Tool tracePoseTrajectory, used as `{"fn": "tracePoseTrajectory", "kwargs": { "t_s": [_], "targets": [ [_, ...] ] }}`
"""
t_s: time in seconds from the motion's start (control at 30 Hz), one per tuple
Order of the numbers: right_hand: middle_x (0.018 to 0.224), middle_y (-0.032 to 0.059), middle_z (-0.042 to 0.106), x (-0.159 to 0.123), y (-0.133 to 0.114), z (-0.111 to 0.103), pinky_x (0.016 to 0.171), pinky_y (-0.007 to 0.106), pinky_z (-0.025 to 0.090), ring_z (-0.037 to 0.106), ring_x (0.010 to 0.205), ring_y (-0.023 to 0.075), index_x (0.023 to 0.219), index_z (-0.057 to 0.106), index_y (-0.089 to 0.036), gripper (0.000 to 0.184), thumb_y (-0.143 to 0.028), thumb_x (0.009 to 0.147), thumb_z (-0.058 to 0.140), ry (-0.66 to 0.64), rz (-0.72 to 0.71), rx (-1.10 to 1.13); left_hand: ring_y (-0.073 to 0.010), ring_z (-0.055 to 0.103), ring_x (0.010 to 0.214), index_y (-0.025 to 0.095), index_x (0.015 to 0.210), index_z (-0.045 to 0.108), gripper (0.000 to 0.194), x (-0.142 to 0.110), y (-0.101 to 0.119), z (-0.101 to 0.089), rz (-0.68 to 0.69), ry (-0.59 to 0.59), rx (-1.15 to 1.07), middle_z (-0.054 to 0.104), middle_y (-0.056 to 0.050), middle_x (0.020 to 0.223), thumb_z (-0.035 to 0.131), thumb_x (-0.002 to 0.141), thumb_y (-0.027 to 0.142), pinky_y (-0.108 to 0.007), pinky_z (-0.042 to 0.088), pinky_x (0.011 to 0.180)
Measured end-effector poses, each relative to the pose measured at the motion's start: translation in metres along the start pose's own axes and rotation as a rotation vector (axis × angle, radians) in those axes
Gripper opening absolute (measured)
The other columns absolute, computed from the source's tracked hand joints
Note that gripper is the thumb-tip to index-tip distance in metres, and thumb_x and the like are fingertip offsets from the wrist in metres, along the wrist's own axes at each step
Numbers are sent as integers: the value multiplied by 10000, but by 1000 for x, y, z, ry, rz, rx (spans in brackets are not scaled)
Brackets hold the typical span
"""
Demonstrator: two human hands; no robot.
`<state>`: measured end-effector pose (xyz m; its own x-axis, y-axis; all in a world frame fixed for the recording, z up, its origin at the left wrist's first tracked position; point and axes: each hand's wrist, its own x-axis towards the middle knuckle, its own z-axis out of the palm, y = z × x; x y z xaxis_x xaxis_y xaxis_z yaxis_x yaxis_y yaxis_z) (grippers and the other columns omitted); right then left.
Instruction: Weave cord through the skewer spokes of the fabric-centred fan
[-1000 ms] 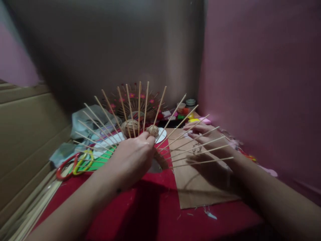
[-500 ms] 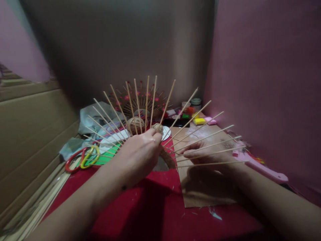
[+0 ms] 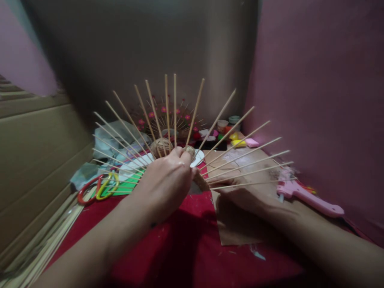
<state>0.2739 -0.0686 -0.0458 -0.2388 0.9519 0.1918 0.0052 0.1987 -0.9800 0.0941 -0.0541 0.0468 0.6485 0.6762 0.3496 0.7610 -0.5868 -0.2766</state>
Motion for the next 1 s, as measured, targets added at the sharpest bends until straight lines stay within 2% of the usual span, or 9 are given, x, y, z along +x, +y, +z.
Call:
{"fn": "tracePoseTrajectory", "kwargs": {
  "t_s": [0.23, 0.4, 0.53, 0.6, 0.63, 0.73, 0.8, 0.9, 1.0],
  "targets": [
    [800, -24, 663, -7, -3, 9, 660, 269, 416, 564, 736, 155, 869, 681, -253, 177, -361, 739, 630, -88, 32, -78, -178, 552, 693, 145, 892, 547, 221, 1, -3, 3, -22, 61, 2, 554, -71, 841, 389, 873, 299, -286, 390, 575],
    [372, -55, 409, 2, -3, 19, 407, 240, 262, 347, 377, 84, 492, 522, -196, 391, -493, 738, 584, 104, 235, -40, -183, 554, 747, 134, 945, 541, 220, 6, -4, 11, -38, 90, -120, 542, -84, 893, 398, 866, 281, -291, 424, 636],
    [332, -85, 328, 15, 4, 24, 318, 228, 202, 262, 294, 67, 479, 393, -215, 417, -488, 716, 599, 198, 252, 230, -161, 543, 816, 150, 1123, 488, 298, 8, -7, 6, -49, 290, -349, 485, -107, 1094, 442, 840, 234, -288, 438, 703],
    [323, -104, 299, 21, 3, 23, 291, 213, 174, 220, 274, 54, 502, 366, -217, 409, -464, 685, 635, 202, 260, 336, -141, 537, 763, 153, 991, 557, 210, 5, -8, 4, -73, 274, -534, 532, -79, 993, 449, 837, 247, -277, 437, 688],
    [321, -112, 286, 24, 3, 21, 283, 205, 158, 200, 269, 48, 511, 352, -218, 415, -458, 668, 652, 205, 274, 374, -128, 531, 697, 152, 881, 582, 181, 3, -8, 6, -85, 169, -668, 558, -53, 869, 449, 838, 267, -263, 435, 642],
    [321, -127, 264, 30, 1, 16, 272, 183, 123, 159, 271, 33, 535, 325, -218, 436, -450, 626, 683, 227, 316, 432, -93, 468, 474, 139, 691, 572, 253, -6, -5, 28, -142, -431, -1159, 505, 12, 544, 483, 819, 339, -212, 372, 456],
    [325, -131, 259, 32, 2, 13, 269, 175, 125, 147, 277, 28, 543, 314, -219, 443, -447, 619, 687, 234, 315, 438, -91, 474, 422, 126, 698, 554, 255, -12, -2, 54, -275, -673, -1471, 512, 13, 540, 556, 772, 370, -206, 363, 401],
    [326, -133, 240, 33, 7, 11, 267, 169, 136, 140, 282, 24, 542, 288, -221, 468, -451, 623, 688, 231, 314, 450, -86, 502, 439, 127, 888, 563, 293, -15, 6, 93, -479, -634, -2055, 574, -18, 688, 599, 756, 386, -208, 390, 390],
    [334, -129, 243, 31, 14, 8, 272, 164, 144, 149, 288, 26, 556, 299, -218, 452, -454, 660, 671, 197, 305, 465, -84, 518, 498, 102, 835, 567, 222, -10, 13, 110, -705, -256, -2383, 587, -37, 712, 613, 769, 309, -212, 421, 452]
  ]
}}
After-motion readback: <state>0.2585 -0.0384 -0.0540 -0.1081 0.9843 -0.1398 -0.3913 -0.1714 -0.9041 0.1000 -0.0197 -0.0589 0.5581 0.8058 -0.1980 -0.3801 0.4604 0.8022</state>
